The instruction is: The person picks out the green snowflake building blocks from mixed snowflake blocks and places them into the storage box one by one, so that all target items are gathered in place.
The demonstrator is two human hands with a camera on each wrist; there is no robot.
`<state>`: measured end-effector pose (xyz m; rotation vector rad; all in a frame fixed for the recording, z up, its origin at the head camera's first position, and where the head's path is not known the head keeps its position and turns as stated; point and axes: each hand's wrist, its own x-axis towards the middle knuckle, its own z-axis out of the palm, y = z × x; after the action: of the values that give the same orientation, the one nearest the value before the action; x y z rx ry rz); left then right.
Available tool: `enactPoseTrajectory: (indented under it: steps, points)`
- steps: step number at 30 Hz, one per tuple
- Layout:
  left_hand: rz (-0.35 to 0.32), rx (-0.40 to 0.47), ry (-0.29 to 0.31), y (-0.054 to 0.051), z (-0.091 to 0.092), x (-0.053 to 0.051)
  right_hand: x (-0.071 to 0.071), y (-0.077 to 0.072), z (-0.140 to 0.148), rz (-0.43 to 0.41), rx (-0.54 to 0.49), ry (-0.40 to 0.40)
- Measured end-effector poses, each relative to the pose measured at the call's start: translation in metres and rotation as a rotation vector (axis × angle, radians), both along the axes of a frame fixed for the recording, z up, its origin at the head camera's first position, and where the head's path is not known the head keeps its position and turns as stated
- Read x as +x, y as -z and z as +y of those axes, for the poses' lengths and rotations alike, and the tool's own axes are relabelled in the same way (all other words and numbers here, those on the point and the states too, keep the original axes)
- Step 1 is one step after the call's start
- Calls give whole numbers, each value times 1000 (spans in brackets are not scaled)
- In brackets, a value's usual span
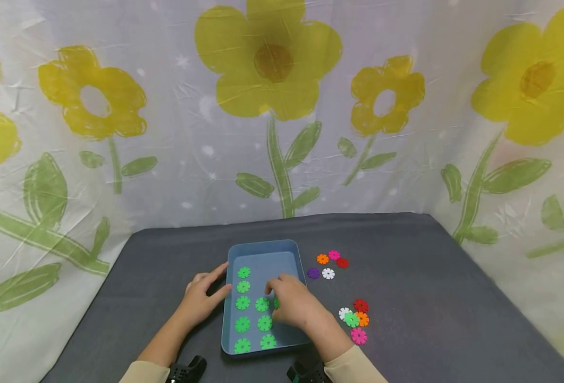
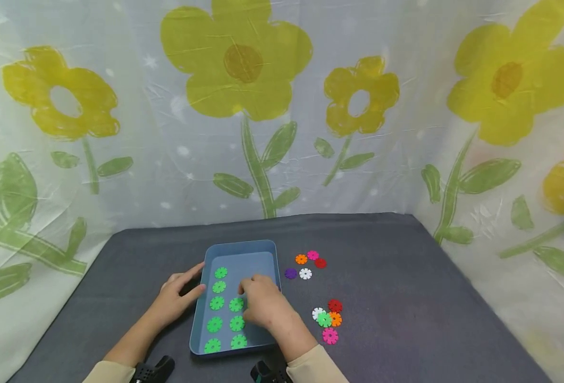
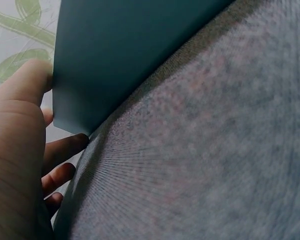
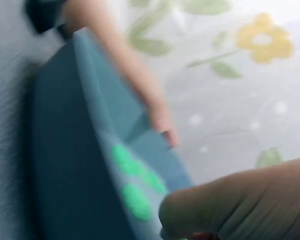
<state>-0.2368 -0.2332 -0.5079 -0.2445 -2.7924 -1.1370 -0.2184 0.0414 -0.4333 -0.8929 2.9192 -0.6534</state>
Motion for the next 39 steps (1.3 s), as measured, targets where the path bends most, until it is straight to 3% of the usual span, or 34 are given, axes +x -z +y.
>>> enactPoseTrajectory:
  steps: [5,10,12,17,19,21,24,26,29,32,34,36,39]
  points:
    - [7,2,5,0,0,0,0,20,-7,169,76,76]
    - [19,1,5,0,0,-1,-3,25,-8,286,52,126]
    - [19,-3,3,1,0,-1,-5,25,-8,230,29,80]
    - [14,-2,3,0,0,-2,-9,18,-3,-27,-69,-99]
    - [7,-1,2,0,0,-2,-11,12,3,-51,-117,-120]
    - [0,-1,-1,0,0,-1,-14,4,13,-27,-160,-76]
    - [-6,-2,0,-1,0,-1,-18,-9,38,-1,-187,75]
    - [-4,-3,2,-1,0,-1,-19,-18,59,-52,-160,194]
    - [-3,-2,3,-1,0,0,-17,-24,92,-237,-95,341]
    - [-5,6,5,-2,0,0,-15,-19,118,-412,4,423]
    - [-3,13,6,-2,0,0,-15,-13,128,-476,39,454]
    - [2,13,8,-2,0,0,-18,-6,134,-474,47,478]
    - [-1,6,5,-2,0,0,-25,3,135,-418,-26,519]
